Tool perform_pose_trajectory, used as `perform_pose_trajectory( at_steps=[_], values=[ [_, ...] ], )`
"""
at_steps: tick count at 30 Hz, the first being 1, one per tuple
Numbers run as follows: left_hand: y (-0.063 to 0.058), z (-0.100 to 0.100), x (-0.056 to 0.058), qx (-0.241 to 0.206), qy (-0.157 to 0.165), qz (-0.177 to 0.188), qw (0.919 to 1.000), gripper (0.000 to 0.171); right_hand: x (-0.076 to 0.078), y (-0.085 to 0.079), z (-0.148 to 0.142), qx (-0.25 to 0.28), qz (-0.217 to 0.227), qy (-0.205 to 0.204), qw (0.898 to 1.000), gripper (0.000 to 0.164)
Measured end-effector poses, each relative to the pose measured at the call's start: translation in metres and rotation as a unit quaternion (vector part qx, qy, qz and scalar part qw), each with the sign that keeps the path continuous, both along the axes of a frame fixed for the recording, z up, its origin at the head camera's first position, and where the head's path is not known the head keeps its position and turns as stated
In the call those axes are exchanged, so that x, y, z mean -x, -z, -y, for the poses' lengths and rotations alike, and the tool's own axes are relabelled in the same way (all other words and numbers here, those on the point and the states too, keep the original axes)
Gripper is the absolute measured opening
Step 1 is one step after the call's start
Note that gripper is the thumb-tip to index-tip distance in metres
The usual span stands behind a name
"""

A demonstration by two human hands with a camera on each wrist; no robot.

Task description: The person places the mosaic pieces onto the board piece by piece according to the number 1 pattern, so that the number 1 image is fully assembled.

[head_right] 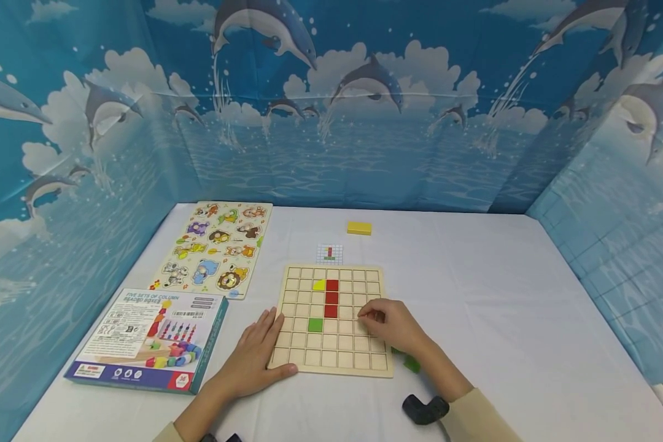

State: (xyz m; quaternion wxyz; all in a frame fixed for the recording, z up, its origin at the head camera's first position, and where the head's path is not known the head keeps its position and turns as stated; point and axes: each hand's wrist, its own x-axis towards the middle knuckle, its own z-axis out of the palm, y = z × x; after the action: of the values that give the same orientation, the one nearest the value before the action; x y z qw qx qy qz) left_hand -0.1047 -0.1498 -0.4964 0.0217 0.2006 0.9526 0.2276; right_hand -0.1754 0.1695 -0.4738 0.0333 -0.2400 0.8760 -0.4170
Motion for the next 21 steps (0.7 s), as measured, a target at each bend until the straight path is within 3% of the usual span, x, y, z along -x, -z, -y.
perform_pose_trajectory(
  at_steps=[9,21],
  values=[
    [0.000,0.000,0.000,-0.001,0.001,-0.004,1.0000,0.100,-0.001,0.001,-0.022,0.043,0.019,0.026,0.999,0.007],
    [-0.001,0.000,0.000,0.002,0.000,-0.005,1.0000,0.100,-0.005,0.000,-0.042,0.045,0.031,0.038,0.998,0.008]
  ],
)
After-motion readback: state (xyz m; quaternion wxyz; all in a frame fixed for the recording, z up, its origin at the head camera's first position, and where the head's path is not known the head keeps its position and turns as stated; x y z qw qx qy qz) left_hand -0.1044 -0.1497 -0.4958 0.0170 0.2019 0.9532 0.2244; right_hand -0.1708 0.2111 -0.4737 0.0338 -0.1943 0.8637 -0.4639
